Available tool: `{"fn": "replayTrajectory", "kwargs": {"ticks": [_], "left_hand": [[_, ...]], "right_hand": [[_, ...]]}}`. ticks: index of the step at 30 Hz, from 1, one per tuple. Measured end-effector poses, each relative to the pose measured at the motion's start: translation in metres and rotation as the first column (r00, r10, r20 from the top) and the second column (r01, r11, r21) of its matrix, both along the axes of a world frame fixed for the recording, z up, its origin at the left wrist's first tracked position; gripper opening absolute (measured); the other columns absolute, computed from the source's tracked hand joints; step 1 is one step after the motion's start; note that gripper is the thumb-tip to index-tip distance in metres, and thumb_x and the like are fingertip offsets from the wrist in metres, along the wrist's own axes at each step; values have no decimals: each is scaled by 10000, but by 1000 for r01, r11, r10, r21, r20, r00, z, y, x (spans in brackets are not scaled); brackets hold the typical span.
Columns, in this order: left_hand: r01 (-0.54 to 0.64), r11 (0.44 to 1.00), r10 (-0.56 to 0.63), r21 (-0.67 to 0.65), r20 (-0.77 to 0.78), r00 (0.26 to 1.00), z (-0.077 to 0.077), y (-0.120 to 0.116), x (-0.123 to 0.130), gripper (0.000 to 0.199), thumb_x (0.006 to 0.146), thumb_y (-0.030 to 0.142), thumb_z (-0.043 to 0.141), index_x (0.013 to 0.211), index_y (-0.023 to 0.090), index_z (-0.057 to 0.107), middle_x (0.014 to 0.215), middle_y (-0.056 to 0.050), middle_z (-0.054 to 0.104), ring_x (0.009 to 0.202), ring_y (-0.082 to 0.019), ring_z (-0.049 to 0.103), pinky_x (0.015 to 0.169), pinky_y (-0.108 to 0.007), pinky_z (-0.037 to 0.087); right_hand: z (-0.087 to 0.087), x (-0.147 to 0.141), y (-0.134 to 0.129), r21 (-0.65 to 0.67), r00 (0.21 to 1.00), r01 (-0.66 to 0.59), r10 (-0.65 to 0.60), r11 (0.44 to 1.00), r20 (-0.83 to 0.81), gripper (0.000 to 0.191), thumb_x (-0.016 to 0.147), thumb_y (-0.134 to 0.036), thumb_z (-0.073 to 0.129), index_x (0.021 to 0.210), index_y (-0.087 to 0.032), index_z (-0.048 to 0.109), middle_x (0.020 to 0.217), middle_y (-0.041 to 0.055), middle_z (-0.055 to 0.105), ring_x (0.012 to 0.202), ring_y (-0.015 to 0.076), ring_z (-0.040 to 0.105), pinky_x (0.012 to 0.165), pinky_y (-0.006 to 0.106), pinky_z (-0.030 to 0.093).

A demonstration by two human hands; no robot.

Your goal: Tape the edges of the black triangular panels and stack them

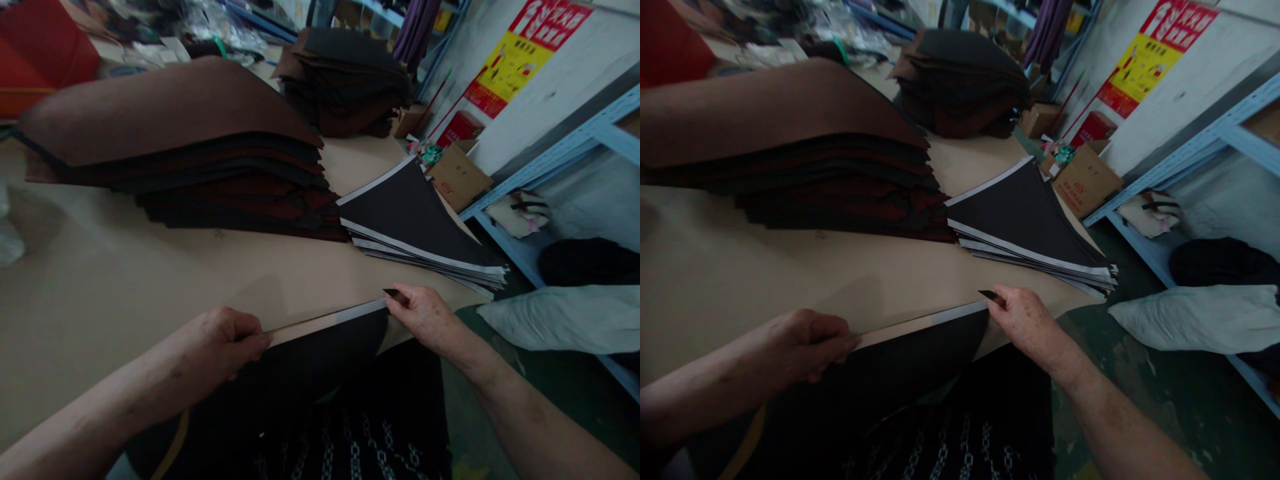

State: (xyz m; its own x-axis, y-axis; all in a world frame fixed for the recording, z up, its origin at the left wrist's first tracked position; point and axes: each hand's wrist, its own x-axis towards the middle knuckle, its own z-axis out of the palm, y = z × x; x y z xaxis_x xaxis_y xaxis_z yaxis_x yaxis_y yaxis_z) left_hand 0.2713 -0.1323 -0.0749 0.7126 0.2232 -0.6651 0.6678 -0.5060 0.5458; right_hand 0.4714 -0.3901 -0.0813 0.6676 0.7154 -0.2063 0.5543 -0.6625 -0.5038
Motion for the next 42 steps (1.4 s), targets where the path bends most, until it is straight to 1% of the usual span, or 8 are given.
{"fn": "replayTrajectory", "kwargs": {"ticks": [12,18,20,23,26,28,35,42], "left_hand": [[-2,1000,2,22,12,1000,-2,-1,1,342,769,455,464,576,190,559,471,8,494,443,-124,434,440,-249,276],[12,999,-12,30,1,1000,12,-5,8,332,742,458,482,568,187,564,477,10,484,436,-116,418,443,-249,253],[30,999,-30,34,2,1000,17,-6,10,315,735,438,487,559,188,562,474,13,475,443,-117,427,455,-251,258],[50,997,-50,66,11,999,18,-7,11,303,738,413,479,546,192,560,465,15,470,444,-118,423,458,-255,254],[54,996,-57,73,36,998,15,-8,9,330,760,432,465,554,196,570,468,12,491,444,-118,421,449,-260,229],[47,996,-51,82,49,998,15,-9,8,340,766,431,461,541,195,558,457,12,495,437,-114,412,450,-262,215],[77,995,-80,66,41,996,27,3,-4,269,732,413,522,601,197,617,510,22,507,476,-112,407,467,-248,259],[144,968,-129,204,-85,988,34,57,-63,276,772,386,491,638,187,627,559,20,554,537,-118,447,524,-233,293]], "right_hand": [[7,6,7,-179,986,-104,125,978,108,257,832,-306,520,607,-183,536,575,24,549,530,114,438,529,289,258],[11,19,4,-259,991,-110,125,960,45,280,817,-353,544,591,-189,568,537,17,541,493,114,431,501,277,252],[18,19,5,-230,993,-72,91,970,70,183,785,-289,563,634,-188,583,559,8,555,510,113,448,504,268,264],[33,8,11,-68,997,-57,60,996,47,68,778,-216,548,772,-195,613,623,-13,570,561,113,478,535,250,309],[40,-13,23,103,974,-189,200,977,-108,101,822,-192,512,814,-202,612,702,-19,575,634,109,507,585,234,356],[35,-22,31,160,948,-266,288,951,-136,115,825,-152,504,796,-195,607,758,-12,582,688,107,524,630,232,372],[6,-20,37,113,942,-308,319,945,-101,112,830,-136,490,781,-191,574,792,7,574,730,125,530,678,255,396],[2,-21,28,100,951,-302,306,948,-29,115,827,-183,490,791,-214,595,791,26,604,730,147,574,663,263,437]]}}
